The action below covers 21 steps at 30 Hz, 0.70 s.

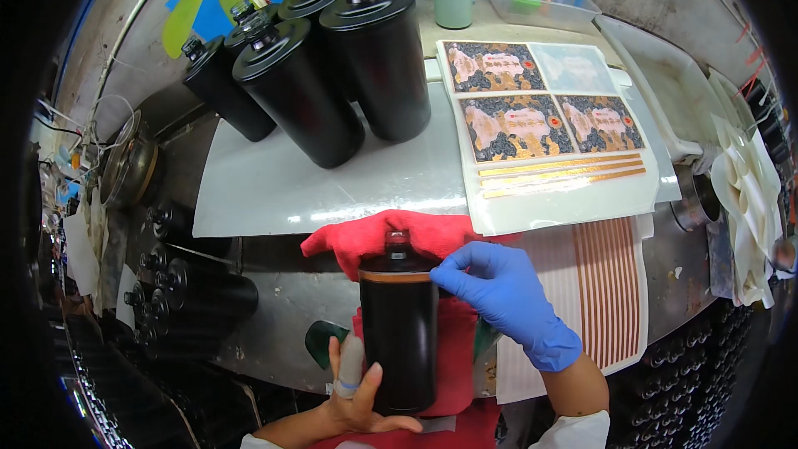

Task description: The person applies printed labels and copper foil strips to black cylindrical bottles. They smooth each label with a green squeegee, then wrap and press copper strips around the bottle's top and bottom edges, repeating the process on multiple bottles.

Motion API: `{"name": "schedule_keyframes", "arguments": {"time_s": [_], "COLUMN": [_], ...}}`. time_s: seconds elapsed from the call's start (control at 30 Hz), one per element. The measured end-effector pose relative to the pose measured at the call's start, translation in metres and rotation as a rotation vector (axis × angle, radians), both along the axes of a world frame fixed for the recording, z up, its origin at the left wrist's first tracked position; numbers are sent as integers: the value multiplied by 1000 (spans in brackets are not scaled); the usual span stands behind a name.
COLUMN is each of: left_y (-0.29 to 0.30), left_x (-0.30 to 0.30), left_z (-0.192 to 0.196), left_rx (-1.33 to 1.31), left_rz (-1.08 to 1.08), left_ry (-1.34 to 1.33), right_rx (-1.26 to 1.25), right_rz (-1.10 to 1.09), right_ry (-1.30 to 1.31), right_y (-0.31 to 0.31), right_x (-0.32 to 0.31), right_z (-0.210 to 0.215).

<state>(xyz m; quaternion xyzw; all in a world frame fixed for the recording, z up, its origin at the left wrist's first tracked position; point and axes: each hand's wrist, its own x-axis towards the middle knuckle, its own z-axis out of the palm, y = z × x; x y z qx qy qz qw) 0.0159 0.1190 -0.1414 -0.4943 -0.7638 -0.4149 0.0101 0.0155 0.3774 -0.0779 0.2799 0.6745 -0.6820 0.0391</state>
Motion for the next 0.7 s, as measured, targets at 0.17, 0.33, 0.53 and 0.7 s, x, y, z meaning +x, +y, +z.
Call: {"name": "schedule_keyframes", "arguments": {"time_s": [0.17,0.33,0.53,0.7], "left_y": [24,13,26,16], "left_x": [-1,0,4,1], "left_z": [18,3,12,6], "left_rx": [-277,-127,-68,-245], "left_rz": [-50,-47,23,-56], "left_ry": [354,37,362,245], "right_rx": [40,112,110,93], "right_rz": [-7,-16,-12,-33], "right_ry": [16,61,47,64], "right_y": [-1,-9,-10,-11], "right_x": [0,-3,-6,-6], "right_z": [-8,-11,-6,-8]}}
